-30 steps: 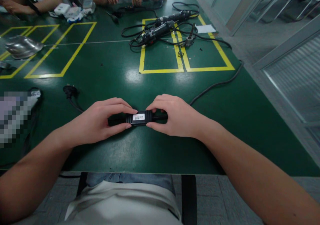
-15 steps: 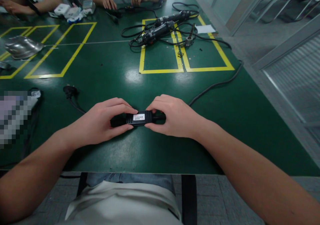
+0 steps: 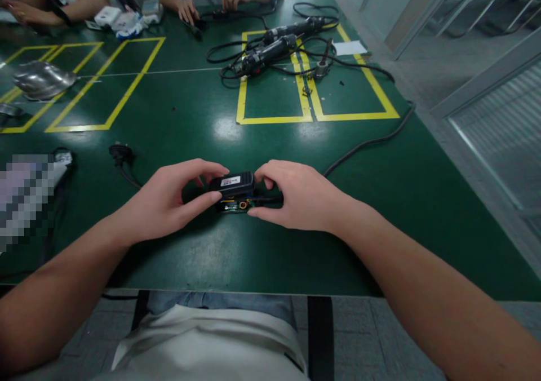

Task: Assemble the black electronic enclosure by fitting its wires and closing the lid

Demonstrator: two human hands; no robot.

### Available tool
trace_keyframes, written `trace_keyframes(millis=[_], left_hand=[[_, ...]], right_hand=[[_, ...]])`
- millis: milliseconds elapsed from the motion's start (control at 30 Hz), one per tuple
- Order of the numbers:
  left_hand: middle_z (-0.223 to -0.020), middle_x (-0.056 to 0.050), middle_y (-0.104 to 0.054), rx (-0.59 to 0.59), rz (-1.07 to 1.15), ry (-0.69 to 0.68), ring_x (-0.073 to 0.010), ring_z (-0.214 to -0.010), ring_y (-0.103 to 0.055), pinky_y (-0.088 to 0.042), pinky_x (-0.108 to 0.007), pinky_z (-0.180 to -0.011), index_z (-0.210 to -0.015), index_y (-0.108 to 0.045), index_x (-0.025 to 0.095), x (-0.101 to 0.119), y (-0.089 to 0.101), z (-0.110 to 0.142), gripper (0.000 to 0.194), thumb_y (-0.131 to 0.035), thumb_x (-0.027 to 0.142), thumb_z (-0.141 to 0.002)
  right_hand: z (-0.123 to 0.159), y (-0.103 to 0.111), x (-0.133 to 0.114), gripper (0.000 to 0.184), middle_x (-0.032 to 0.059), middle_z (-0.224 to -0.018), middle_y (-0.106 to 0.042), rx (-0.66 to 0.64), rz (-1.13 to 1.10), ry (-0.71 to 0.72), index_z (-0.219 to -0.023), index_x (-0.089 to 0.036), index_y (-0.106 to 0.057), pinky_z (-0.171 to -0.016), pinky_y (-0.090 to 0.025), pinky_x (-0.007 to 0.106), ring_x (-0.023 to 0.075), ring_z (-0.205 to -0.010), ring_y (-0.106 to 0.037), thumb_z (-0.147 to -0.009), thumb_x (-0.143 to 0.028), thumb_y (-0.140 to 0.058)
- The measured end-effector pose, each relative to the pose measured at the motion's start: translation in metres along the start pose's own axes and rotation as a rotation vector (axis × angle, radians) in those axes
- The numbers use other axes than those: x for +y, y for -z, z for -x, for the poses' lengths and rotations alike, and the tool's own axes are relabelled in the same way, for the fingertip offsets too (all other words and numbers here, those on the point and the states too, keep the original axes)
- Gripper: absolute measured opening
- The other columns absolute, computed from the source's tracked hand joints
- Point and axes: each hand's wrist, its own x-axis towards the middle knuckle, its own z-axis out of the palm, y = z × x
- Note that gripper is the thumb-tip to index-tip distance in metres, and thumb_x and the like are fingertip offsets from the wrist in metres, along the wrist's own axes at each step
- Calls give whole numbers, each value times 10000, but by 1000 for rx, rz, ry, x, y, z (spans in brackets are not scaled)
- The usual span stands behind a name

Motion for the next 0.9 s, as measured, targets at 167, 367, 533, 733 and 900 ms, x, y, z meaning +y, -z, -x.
trace_keyframes(millis=[167, 367, 533, 733, 900], left_hand=[[-1136, -96, -807, 76, -195, 163, -287, -1027, -733, -590, -452, -957, -1255, -747, 182, -12, -5, -4, 299, -679, 316, -997], [-1269, -126, -743, 87, -219, 7, -292, -1159, -704, -569, -447, -1017, -1042, -730, 193, -8, 0, -1, 174, -666, 353, -1014], [-879, -18, -701, -172, -166, -52, -186, -749, -643, -449, -305, -695, -947, -665, 207, -1, 4, 2, 136, -666, 315, -1030], [-919, -23, -699, -165, -201, -25, -178, -735, -623, -402, -287, -670, -972, -641, 212, -3, 0, 2, 130, -626, 292, -1074], [-973, -42, -699, -76, -124, -87, -179, -790, -642, -454, -292, -716, -975, -672, 195, 0, 5, 3, 136, -608, 276, -1063]], right_hand=[[0, 3, 0, 204, 31, -898, -705, -10, -31, 17, -995, -214, -680, -708, -445, 323, 193, -758, -624, -903, -346, -806], [0, 6, -2, 60, 5, -823, -702, -36, -74, 53, -921, -219, -684, -672, -427, 294, 156, -686, -593, -948, -255, -725], [0, 5, -3, 32, -3, -822, -720, -12, -60, 53, -937, -221, -712, -648, -411, 284, 142, -653, -584, -954, -240, -731], [0, 1, -2, 49, 20, -856, -745, 50, -44, 73, -946, -215, -706, -652, -431, 294, 154, -665, -598, -973, -254, -718], [1, 5, -4, 63, 26, -853, -746, 68, -65, 100, -936, -207, -700, -639, -432, 298, 151, -658, -595, -984, -245, -686]])
